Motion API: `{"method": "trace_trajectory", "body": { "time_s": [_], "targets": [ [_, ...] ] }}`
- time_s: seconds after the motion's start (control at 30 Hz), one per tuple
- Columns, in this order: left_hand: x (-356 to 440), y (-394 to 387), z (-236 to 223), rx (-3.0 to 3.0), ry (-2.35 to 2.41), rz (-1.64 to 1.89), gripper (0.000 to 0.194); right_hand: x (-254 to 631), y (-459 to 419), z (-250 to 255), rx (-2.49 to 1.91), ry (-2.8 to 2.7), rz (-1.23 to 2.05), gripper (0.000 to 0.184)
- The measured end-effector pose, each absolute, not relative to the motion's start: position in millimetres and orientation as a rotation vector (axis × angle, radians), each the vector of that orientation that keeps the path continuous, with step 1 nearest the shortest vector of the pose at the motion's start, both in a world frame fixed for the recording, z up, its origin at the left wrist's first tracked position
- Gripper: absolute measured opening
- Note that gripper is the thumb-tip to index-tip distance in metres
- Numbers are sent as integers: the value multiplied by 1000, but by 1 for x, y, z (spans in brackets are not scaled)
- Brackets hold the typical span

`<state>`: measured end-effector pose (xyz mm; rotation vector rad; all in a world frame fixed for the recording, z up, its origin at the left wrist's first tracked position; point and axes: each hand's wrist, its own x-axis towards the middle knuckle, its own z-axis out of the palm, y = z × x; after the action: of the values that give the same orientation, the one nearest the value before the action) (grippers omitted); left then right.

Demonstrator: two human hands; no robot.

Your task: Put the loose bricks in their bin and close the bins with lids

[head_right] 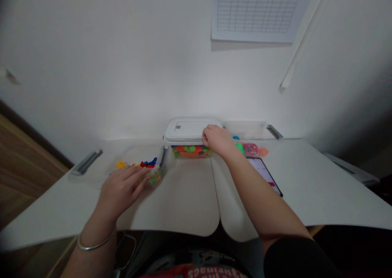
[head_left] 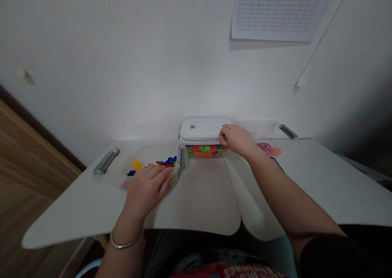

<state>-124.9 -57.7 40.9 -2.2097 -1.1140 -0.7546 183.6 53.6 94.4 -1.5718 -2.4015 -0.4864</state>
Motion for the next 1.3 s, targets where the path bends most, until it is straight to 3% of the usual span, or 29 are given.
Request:
{"method": "trace_trajectory", "body": {
  "time_s": [0.37, 0.73, 1.03, 1.3],
  "targets": [
    [-77, -87, 44, -2292, -904, -856, 15, 187, 63, 85, -1433, -2187, -540, 11],
    [-19, -96, 40, -2486, -658, -931, 26, 195, 50, 88, -1298, -1973, -513, 11],
    [-114, -71, 31, -1916, -1637, -1244, 32, 208, 26, 92, -1228, -1790, -502, 9],
    [-102, -66, 7, -2149, -1762, -1553, 42, 202, -11, 114, -1116, -1727, -482, 17]
  ]
}}
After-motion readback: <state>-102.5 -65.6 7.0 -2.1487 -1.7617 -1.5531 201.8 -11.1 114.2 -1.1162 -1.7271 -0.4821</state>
